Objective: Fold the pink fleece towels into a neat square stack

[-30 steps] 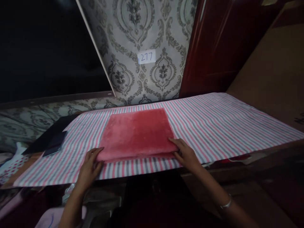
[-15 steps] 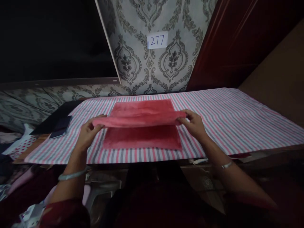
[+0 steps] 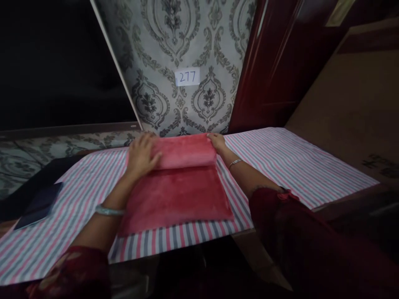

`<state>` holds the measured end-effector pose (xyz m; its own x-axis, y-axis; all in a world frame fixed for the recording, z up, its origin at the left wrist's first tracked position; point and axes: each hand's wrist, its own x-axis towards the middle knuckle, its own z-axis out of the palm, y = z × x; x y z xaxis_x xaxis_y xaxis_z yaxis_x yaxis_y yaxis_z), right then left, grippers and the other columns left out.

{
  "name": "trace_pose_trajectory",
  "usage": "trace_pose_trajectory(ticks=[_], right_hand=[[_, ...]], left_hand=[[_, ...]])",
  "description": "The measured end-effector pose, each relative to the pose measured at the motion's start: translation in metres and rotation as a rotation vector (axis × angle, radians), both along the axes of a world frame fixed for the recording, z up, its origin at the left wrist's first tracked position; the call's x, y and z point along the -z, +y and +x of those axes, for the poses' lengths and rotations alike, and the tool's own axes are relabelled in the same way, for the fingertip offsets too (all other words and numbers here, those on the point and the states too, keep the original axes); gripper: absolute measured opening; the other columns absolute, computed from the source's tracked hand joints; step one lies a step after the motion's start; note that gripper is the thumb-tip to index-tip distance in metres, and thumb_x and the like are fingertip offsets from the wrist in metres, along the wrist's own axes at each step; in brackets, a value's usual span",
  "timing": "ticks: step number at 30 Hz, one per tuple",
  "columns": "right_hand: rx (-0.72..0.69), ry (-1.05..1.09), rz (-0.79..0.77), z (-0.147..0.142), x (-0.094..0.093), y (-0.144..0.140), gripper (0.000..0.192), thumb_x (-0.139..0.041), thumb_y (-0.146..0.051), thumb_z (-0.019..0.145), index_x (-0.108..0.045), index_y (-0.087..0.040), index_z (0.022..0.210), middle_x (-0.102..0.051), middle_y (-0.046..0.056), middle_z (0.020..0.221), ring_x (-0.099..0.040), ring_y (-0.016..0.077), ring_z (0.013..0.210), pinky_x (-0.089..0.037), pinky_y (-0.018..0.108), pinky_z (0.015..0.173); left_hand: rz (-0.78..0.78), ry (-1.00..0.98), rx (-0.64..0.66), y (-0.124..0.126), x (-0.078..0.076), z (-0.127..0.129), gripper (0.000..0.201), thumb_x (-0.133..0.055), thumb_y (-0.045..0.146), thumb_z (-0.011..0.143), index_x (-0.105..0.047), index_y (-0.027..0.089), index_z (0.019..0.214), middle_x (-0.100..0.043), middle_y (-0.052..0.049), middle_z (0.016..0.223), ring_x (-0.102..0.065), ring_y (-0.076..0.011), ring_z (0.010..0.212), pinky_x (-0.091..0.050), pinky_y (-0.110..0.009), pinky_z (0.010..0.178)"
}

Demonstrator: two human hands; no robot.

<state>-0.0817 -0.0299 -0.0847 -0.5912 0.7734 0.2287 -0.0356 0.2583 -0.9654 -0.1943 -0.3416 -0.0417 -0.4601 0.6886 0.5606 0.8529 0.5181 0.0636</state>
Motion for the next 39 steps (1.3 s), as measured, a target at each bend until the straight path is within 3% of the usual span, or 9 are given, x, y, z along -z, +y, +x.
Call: trace_pose_trajectory(ticks=[3,7,13,16,21,26,30,36,39], right_hand=[[0.013,-0.065,-0.118,0.008,0.010,0.001,0.021,-0.059,-0.038,0.085,-0.058,-0.018,0.077,-0.059,0.000,0.063,-0.055,0.0141,0.060,-0.044,0.025,0.058],[-0.009,-0.128,-0.209,0.055,0.027,-0.004,0.012,-0.052,-0.026,0.087,-0.055,-0.019,0.078,-0.058,-0.002,0.063,-0.051,0.0088,0.052,-0.039,0.019,0.049],[-0.224,-0.252,-0.315,0.154,0.065,-0.047,0.011,-0.063,-0.029,0.077,-0.059,-0.018,0.078,-0.059,-0.003,0.055,-0.051,0.0095,0.042,-0.037,0.019,0.040],[-0.319,-0.270,-0.364,0.175,0.077,-0.067,0.018,-0.061,-0.028,0.076,-0.063,-0.019,0.091,-0.060,-0.004,0.058,-0.053,0.0101,0.043,-0.038,0.020,0.041],[-0.334,-0.208,-0.393,0.169,0.075,-0.080,0.019,-0.060,-0.031,0.077,-0.066,-0.018,0.090,-0.055,-0.006,0.054,-0.050,0.0094,0.044,-0.034,0.020,0.041],[-0.306,-0.023,-0.532,0.164,0.074,-0.084,0.013,-0.065,-0.029,0.068,-0.063,-0.019,0.076,-0.056,-0.005,0.057,-0.048,0.0087,0.047,-0.036,0.021,0.046],[-0.374,0.038,-0.575,0.163,0.078,-0.088,0.024,-0.063,-0.027,0.064,-0.067,-0.020,0.088,-0.066,-0.002,0.072,-0.054,0.0106,0.054,-0.041,0.023,0.053],[-0.210,-0.121,-0.124,0.142,0.087,-0.084,0.013,-0.059,-0.030,0.070,-0.063,-0.020,0.079,-0.069,0.000,0.078,-0.062,0.0163,0.073,-0.048,0.027,0.069],[-0.171,-0.181,-0.053,0.132,0.089,-0.078,0.007,-0.060,-0.026,0.069,-0.060,-0.021,0.074,-0.067,0.000,0.072,-0.060,0.0165,0.071,-0.045,0.026,0.065]], left_hand=[[-0.265,-0.126,-0.049,0.009,0.040,0.008,0.063,-0.052,0.048,0.089,-0.047,0.025,0.148,-0.047,-0.012,0.153,-0.036,-0.0361,0.144,-0.020,-0.058,0.117],[-0.262,-0.145,-0.112,0.013,0.071,-0.004,0.062,-0.051,0.047,0.089,-0.051,0.023,0.146,-0.046,-0.012,0.154,-0.037,-0.0359,0.143,-0.023,-0.055,0.117],[-0.066,-0.113,-0.018,-0.007,0.062,0.003,0.053,-0.048,0.041,0.089,-0.057,0.019,0.136,-0.053,-0.012,0.147,-0.042,-0.0303,0.140,-0.030,-0.047,0.115],[0.049,-0.104,-0.206,-0.038,0.060,0.018,0.039,-0.052,0.042,0.086,-0.066,0.018,0.113,-0.064,-0.015,0.126,-0.052,-0.0325,0.127,-0.039,-0.047,0.107],[-0.025,-0.394,-0.564,-0.086,0.070,0.036,0.041,-0.052,0.054,0.082,-0.066,0.017,0.092,-0.069,-0.012,0.088,-0.066,-0.0295,0.082,-0.052,-0.040,0.071],[-0.096,-0.472,-0.647,-0.092,0.070,0.043,0.044,-0.053,0.054,0.081,-0.068,0.016,0.097,-0.073,-0.014,0.091,-0.068,-0.0312,0.086,-0.052,-0.038,0.071],[-0.170,-0.458,-0.695,-0.083,0.065,0.047,0.038,-0.047,0.045,0.086,-0.068,0.016,0.095,-0.074,-0.017,0.096,-0.069,-0.0341,0.090,-0.051,-0.039,0.070],[-0.159,-0.445,-0.702,-0.081,0.065,0.042,0.035,-0.041,0.038,0.089,-0.069,0.016,0.089,-0.074,-0.020,0.099,-0.069,-0.0341,0.093,-0.051,-0.040,0.074],[-0.082,-0.500,-0.685,-0.084,0.063,0.036,0.035,-0.044,0.042,0.088,-0.068,0.016,0.087,-0.074,-0.019,0.097,-0.070,-0.0334,0.094,-0.052,-0.038,0.077]])
